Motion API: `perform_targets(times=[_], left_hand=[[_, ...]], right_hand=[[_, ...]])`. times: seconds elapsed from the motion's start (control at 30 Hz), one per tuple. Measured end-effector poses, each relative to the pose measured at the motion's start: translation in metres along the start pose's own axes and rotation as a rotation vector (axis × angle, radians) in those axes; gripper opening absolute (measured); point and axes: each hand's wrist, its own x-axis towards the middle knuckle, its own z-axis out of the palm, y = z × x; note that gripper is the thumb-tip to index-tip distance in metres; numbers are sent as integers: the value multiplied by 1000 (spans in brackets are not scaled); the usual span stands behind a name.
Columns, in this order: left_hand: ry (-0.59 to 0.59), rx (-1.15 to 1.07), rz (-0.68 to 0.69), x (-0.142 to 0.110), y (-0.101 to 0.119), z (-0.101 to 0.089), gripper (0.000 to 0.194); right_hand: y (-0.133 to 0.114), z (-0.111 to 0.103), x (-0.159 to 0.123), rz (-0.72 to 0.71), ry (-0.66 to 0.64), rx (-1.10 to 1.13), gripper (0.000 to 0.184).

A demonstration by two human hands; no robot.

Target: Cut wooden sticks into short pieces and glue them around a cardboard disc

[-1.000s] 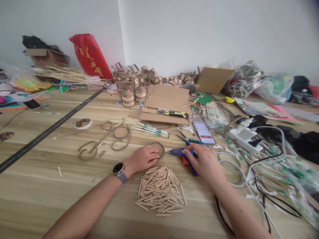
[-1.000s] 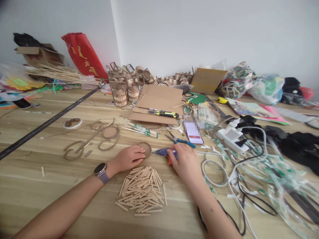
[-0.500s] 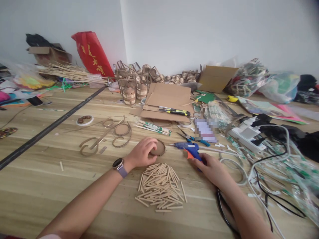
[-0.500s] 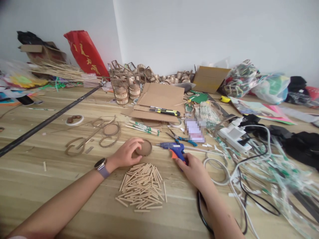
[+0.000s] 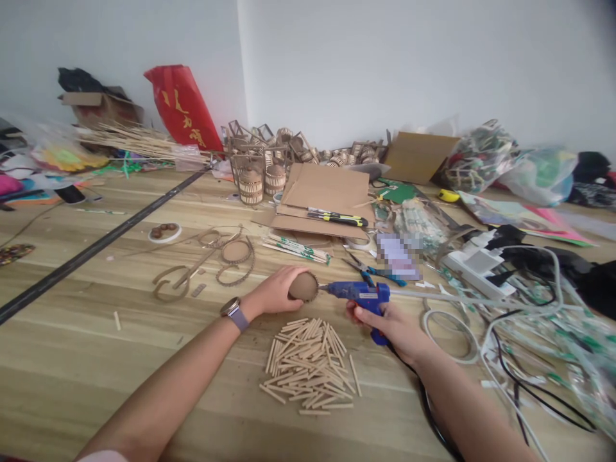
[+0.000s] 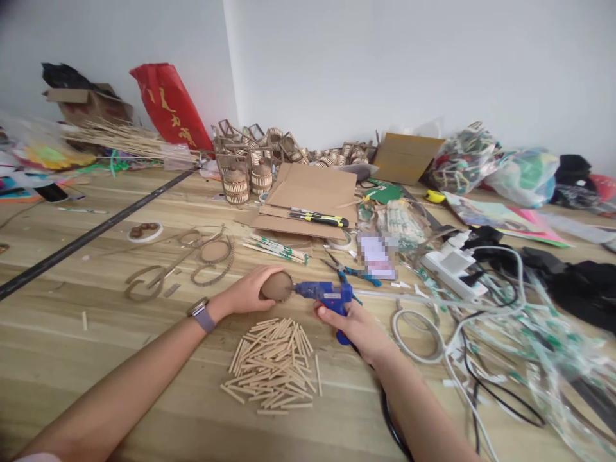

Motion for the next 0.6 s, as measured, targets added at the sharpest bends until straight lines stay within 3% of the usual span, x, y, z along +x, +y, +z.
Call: perform_targets(times=[0.23,0.6], left_hand=[[-10,-32,-12,0,-2,-2,69],[-26,-44,-9,1,-4,-1,71]], right_hand=[[26,-1,8,-28,75,-194,56],[16,11,4,-148,62,-557,39]])
